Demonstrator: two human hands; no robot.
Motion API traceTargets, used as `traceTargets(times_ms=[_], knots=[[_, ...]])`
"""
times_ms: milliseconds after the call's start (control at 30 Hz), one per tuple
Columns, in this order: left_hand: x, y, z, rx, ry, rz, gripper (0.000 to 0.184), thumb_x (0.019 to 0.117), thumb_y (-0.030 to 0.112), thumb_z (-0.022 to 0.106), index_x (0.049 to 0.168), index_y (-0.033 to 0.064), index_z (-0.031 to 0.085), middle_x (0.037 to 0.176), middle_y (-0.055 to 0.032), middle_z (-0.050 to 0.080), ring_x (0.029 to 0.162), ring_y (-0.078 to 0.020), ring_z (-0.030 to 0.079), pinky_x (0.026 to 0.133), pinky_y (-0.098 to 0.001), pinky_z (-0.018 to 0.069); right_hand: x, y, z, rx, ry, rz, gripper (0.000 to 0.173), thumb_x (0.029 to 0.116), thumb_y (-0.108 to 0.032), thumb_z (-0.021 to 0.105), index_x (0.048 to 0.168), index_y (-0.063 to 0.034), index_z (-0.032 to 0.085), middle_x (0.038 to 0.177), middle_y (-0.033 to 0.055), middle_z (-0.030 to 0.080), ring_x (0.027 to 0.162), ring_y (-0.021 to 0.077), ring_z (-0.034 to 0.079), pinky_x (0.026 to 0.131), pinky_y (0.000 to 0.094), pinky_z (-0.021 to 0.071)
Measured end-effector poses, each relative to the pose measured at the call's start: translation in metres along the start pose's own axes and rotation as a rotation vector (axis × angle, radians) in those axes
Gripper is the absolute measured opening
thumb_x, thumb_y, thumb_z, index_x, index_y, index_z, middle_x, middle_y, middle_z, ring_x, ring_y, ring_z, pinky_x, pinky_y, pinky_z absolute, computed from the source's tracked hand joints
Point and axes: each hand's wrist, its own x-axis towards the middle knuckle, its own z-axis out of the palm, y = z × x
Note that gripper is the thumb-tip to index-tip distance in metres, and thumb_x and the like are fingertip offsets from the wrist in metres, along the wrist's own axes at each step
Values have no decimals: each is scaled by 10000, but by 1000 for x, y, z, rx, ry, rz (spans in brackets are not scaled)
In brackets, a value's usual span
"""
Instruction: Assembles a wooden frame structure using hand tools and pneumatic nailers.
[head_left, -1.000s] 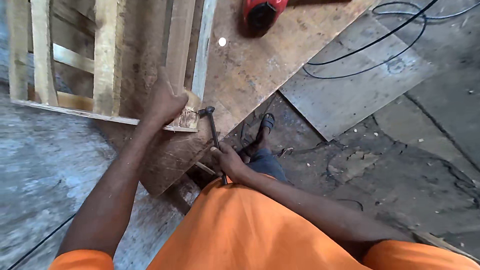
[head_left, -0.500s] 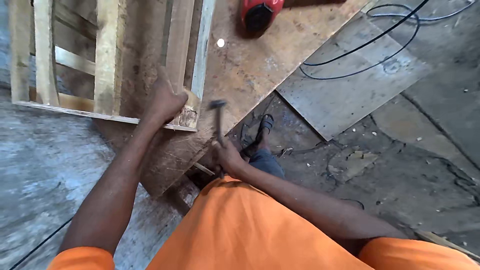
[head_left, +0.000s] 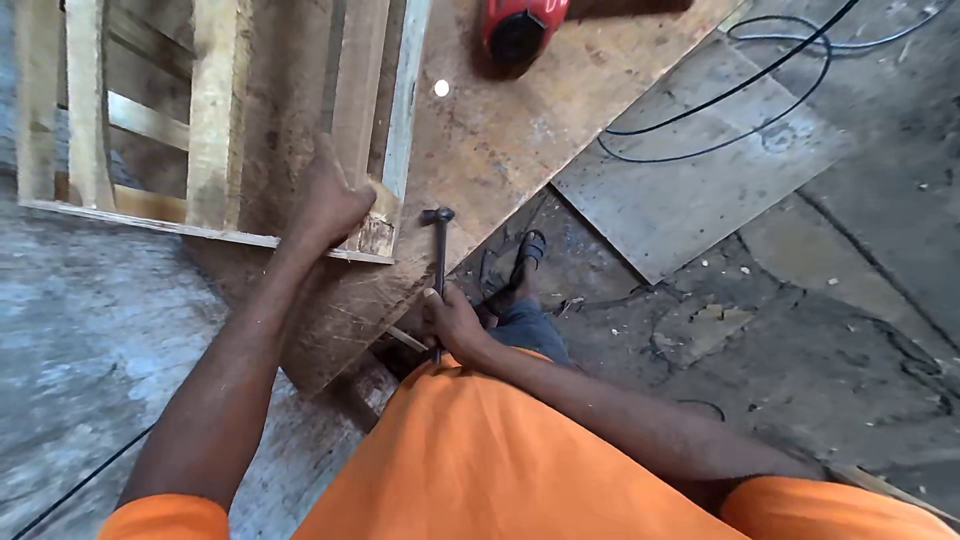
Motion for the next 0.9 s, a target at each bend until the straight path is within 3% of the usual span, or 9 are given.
traceTargets(times_ms=[67, 133, 200, 300, 433, 600, 667, 767, 900], knots=[[-2, 0, -2, 19, -11, -5, 926, 897, 285, 754, 1581, 12, 193, 1365, -281, 570, 1246, -423, 597, 1013, -637, 475, 0, 1, -4, -83, -72, 11, 204, 1132, -218, 369, 1167, -47, 475, 681, 27, 433, 471, 132, 442, 446, 290, 440], [-2, 3, -3, 21, -16, -9, 931, 901, 283, 757, 1586, 17, 185, 1367, -284, 568, 1244, -428, 598, 1013, -642, 473, -1, -1, -6, -77, -4, -13, 200, 1128, -223, 392, 1115, -53, 498, 668, 24, 427, 466, 132, 420, 437, 288, 410], [-2, 3, -2, 8, -13, -10, 926, 898, 279, 759, 1579, 18, 189, 1363, -281, 569, 1237, -422, 603, 1008, -637, 479, 0, -1, -3, -41, 89, -55, 207, 1129, -227, 383, 1141, -48, 487, 676, 45, 455, 474, 157, 460, 446, 316, 450], [-3, 1, -2, 1, -16, -13, 931, 901, 275, 759, 1584, 16, 182, 1375, -279, 561, 1253, -416, 592, 1025, -621, 473, 0, -3, -5, -136, 1, -9, 226, 1133, -224, 371, 1214, -41, 477, 703, 51, 468, 492, 159, 480, 467, 316, 465], [-1, 2, -1, 9, -21, -9, 929, 907, 278, 756, 1585, 21, 175, 1359, -282, 571, 1238, -423, 602, 1012, -625, 480, -2, -4, -7, -102, 21, 43, 191, 1127, -211, 393, 1096, -48, 488, 665, 31, 442, 460, 128, 429, 433, 278, 414], [-1, -2, -1, -20, -21, 3, 910, 896, 272, 755, 1578, 24, 207, 1372, -271, 568, 1248, -410, 598, 1022, -620, 479, 6, -12, -12, 24, 109, -71, 190, 1132, -217, 376, 1103, -60, 477, 650, 18, 422, 454, 127, 428, 430, 285, 433], [0, -3, 0, -34, -23, 13, 897, 890, 259, 762, 1563, 20, 219, 1355, -271, 575, 1231, -407, 608, 1010, -614, 488, 13, -26, -21, -10, 104, -142, 242, 1128, -218, 388, 1128, -26, 535, 633, 16, 448, 438, 119, 434, 418, 280, 438], [2, -4, 0, -50, -23, 9, 902, 881, 262, 765, 1565, 37, 222, 1336, -260, 592, 1203, -402, 627, 989, -618, 502, 29, -60, -29, -43, 78, -261, 231, 1128, -207, 373, 1025, -52, 509, 617, -3, 428, 433, 102, 404, 407, 263, 405], [3, -6, 2, -59, -20, 1, 916, 878, 271, 765, 1575, 41, 217, 1350, -260, 583, 1204, -410, 624, 982, -637, 500, 52, -98, -47, -443, -7, -214, 216, 1130, -217, 370, 1093, -42, 490, 665, 33, 434, 465, 133, 440, 440, 287, 435]])
